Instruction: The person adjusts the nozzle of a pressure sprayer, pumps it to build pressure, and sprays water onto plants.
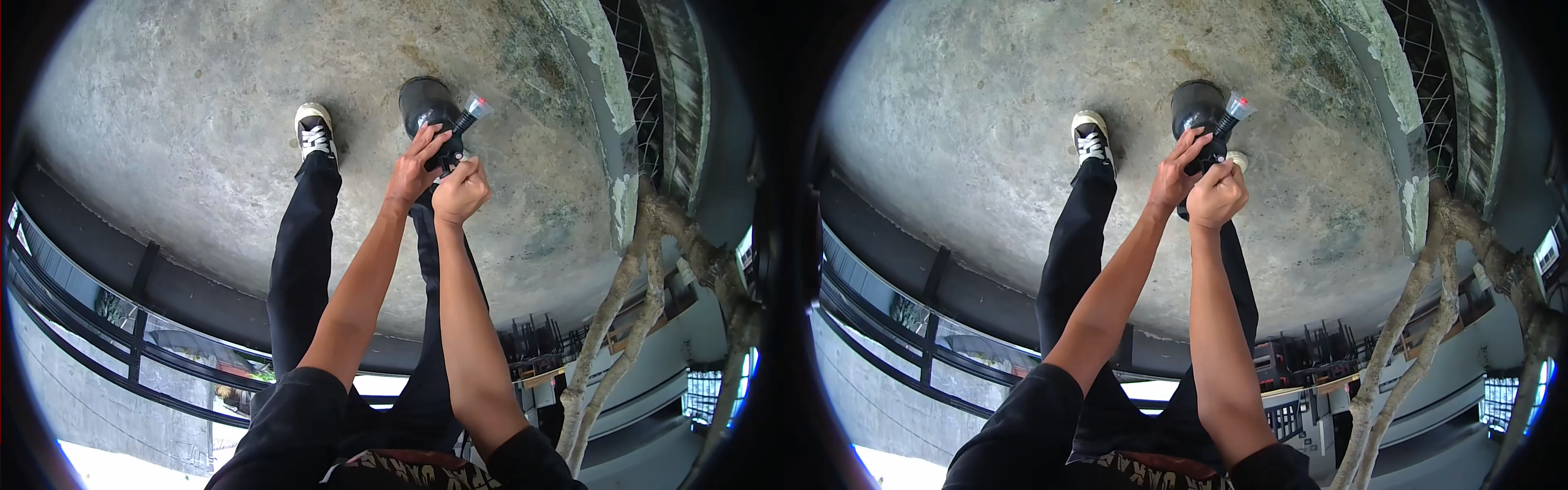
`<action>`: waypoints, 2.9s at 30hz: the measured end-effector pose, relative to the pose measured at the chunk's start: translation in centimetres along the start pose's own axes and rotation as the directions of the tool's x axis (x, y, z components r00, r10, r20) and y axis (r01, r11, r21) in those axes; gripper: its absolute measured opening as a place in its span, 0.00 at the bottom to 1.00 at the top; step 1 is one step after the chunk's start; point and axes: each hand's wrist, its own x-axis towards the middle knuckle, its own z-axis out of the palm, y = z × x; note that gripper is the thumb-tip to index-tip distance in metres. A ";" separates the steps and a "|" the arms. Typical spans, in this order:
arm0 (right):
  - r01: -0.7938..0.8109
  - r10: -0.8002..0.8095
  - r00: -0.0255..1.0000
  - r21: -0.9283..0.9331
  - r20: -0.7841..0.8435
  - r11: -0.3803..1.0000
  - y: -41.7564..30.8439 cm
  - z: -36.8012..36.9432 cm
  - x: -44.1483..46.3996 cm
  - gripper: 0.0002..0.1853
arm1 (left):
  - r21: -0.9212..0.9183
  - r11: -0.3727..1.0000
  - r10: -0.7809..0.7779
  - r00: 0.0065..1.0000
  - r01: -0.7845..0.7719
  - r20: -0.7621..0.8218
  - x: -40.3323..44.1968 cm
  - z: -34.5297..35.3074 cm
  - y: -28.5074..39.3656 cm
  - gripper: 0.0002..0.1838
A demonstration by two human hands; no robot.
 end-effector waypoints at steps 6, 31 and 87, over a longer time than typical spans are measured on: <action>-0.069 0.067 0.997 -0.068 -0.026 0.995 3.0 4.2 0.6 0.17 | -0.006 1.000 0.012 1.000 -0.013 -0.014 -0.2 -0.1 -0.5 0.34; -0.065 0.069 0.997 0.101 -0.041 0.993 -0.1 -0.3 0.9 0.18 | -0.012 0.999 0.032 0.999 -0.032 -0.037 0.0 0.2 0.3 0.34; -0.131 0.126 0.991 0.084 0.052 0.988 -3.5 -6.0 0.7 0.21 | -0.021 1.000 0.021 1.000 -0.021 -0.017 -0.2 0.4 -0.1 0.39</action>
